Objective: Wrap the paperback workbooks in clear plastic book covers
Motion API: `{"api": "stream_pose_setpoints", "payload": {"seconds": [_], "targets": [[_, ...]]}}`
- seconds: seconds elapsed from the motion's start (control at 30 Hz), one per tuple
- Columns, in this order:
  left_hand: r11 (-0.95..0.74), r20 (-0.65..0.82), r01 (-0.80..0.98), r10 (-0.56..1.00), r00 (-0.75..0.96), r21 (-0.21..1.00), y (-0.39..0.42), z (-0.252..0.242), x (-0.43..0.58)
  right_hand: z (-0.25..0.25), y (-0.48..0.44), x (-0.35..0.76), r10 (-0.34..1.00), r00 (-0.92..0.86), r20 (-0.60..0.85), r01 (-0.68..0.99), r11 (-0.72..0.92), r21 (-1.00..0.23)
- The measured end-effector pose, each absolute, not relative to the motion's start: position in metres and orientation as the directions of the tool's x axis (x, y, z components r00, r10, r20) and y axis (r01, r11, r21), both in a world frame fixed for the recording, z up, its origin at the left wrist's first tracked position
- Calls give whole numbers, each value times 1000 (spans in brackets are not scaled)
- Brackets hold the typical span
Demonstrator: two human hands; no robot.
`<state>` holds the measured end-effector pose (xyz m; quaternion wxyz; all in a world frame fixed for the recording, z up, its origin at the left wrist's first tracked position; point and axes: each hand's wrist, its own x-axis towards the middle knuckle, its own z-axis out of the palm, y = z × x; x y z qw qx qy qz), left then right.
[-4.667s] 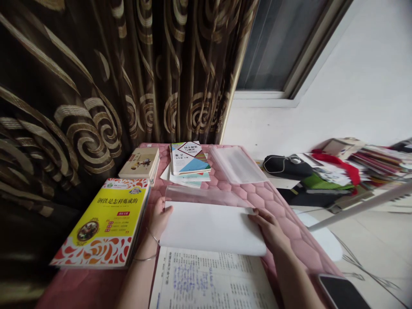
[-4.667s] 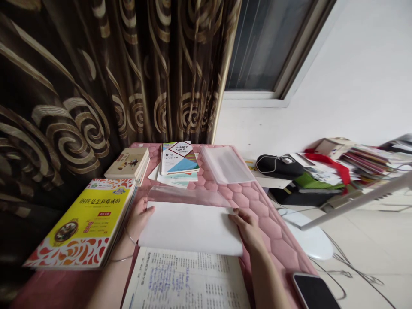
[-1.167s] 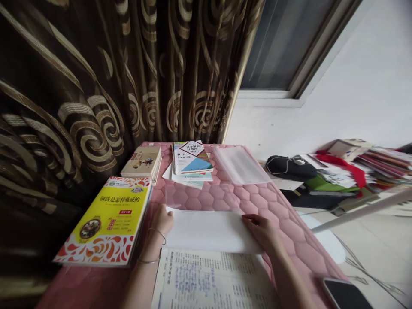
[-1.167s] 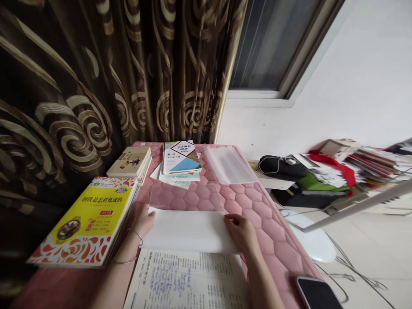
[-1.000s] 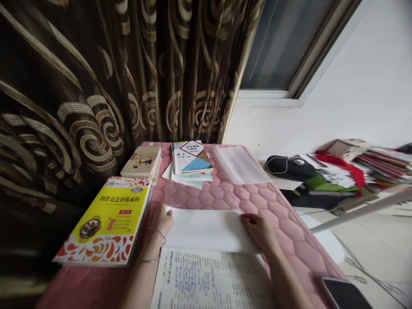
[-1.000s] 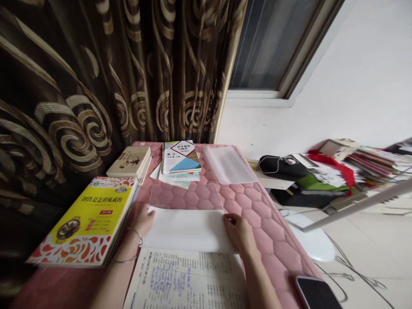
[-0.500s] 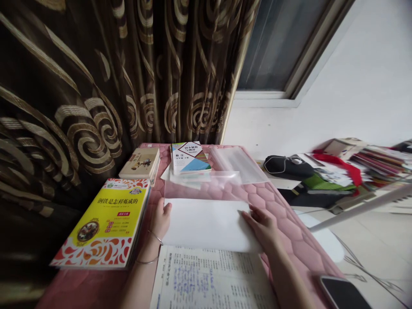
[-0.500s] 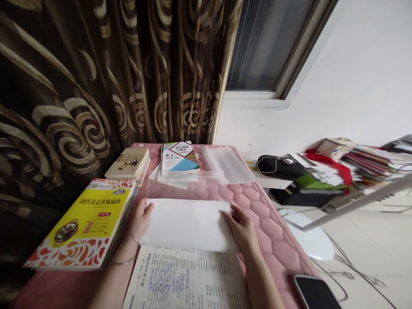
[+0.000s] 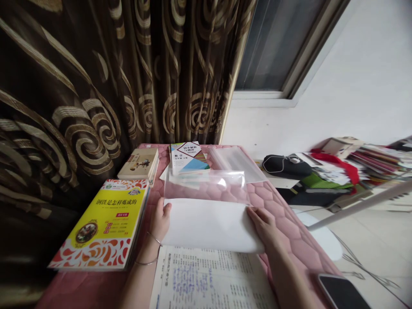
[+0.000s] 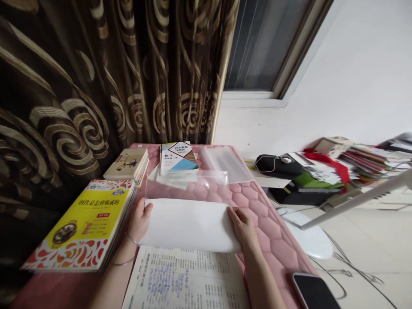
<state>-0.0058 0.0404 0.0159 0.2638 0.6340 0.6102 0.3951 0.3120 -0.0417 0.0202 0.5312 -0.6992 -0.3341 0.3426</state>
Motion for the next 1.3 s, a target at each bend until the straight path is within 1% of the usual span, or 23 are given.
{"api": "stream_pose_setpoints", "payload": {"seconds": [0.13, 0.2, 0.27, 0.43, 0.6, 0.7, 0.83, 0.9, 1.07, 1.1, 1.17, 1.23, 1.3], "targets": [[-178, 235, 529, 971, -42, 829, 41, 14, -7, 28, -45, 309, 834, 502, -230, -92, -213, -973], [-218, 273, 505, 961, -36, 835, 41, 12, -7, 34, -46, 305, 837, 484, -255, -139, -214, -967], [-231, 288, 493, 957, -41, 839, 42, 11, -8, 40, -44, 302, 839, 475, -264, -149, -218, -964], [-236, 294, 461, 954, -57, 855, 41, 11, -7, 46, -36, 300, 802, 545, -245, -82, -239, -967], [-249, 312, 439, 947, -76, 863, 40, 11, -5, 39, -28, 308, 818, 542, -194, 108, -297, -949], [-234, 288, 432, 956, -62, 871, 39, 11, -5, 32, -27, 314, 816, 557, -154, 164, -290, -943], [-215, 262, 417, 963, -57, 883, 39, 10, -6, 27, -29, 316, 807, 580, -110, 168, -251, -953], [-210, 262, 418, 962, -72, 884, 40, 9, -5, 26, -31, 316, 817, 565, -117, 141, -235, -962], [-206, 259, 378, 961, -93, 902, 41, 7, -4, 22, -37, 317, 844, 472, -255, -66, -255, -965], [-208, 258, 372, 962, -91, 905, 41, 7, -3, 21, -39, 319, 853, 452, -261, -89, -248, -965], [-210, 258, 365, 962, -87, 907, 41, 6, -3, 20, -43, 323, 868, 445, -220, -67, -213, -975], [-204, 253, 355, 963, -97, 913, 40, 6, -3, 20, -48, 329, 867, 480, -135, 31, -171, -985], [-198, 246, 347, 964, -102, 917, 40, 7, -2, 21, -52, 333, 839, 540, -67, 144, -170, -975]]}}
